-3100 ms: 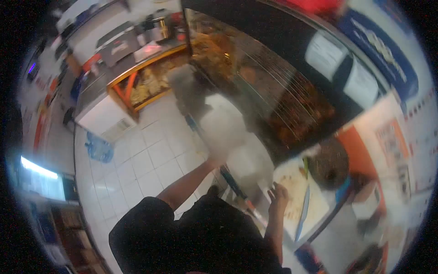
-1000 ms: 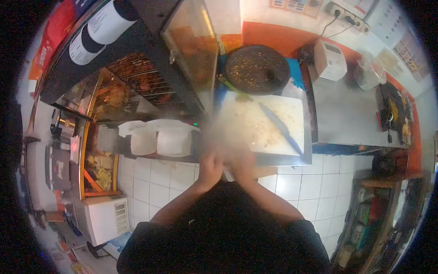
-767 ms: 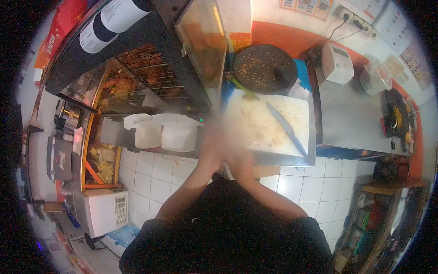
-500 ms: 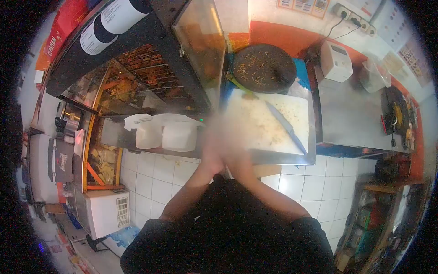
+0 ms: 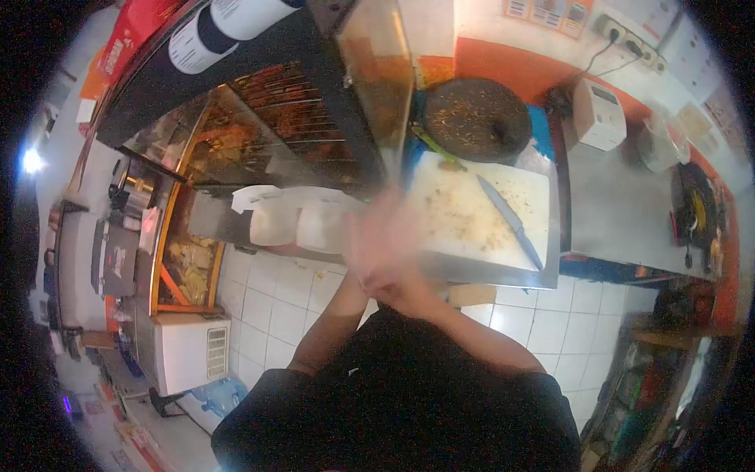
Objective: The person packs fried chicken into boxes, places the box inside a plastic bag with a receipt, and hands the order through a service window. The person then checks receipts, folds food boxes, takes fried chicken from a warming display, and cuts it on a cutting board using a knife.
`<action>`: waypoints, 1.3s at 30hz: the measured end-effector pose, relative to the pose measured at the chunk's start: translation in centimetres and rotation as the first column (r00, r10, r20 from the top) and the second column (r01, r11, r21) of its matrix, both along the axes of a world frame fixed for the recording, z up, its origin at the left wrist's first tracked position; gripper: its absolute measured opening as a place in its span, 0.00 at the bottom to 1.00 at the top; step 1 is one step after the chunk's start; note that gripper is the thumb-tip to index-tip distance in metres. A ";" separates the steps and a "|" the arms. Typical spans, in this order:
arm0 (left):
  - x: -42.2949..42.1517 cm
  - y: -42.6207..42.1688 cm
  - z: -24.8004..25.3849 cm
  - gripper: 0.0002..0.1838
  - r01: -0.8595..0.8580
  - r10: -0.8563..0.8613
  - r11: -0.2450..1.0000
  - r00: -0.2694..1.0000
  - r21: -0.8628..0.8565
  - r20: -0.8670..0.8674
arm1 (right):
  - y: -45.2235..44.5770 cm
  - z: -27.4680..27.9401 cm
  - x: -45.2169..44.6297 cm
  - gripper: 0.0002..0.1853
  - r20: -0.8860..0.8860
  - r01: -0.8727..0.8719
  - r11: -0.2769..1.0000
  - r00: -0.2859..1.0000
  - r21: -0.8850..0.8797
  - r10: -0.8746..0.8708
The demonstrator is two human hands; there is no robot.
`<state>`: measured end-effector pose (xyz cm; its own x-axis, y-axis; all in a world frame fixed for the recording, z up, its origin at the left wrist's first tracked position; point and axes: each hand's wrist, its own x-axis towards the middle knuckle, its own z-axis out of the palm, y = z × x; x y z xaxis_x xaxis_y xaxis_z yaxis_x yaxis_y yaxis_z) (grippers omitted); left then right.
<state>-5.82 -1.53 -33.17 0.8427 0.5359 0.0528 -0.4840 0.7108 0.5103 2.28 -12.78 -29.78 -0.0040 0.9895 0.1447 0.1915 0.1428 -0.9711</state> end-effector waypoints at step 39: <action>-1.0 26.4 14.2 0.22 0.634 0.946 0.321 -0.174 0.704 -0.275 | -7.8 -6.3 6.9 0.09 -0.478 0.444 0.797 0.640 -0.409 -0.602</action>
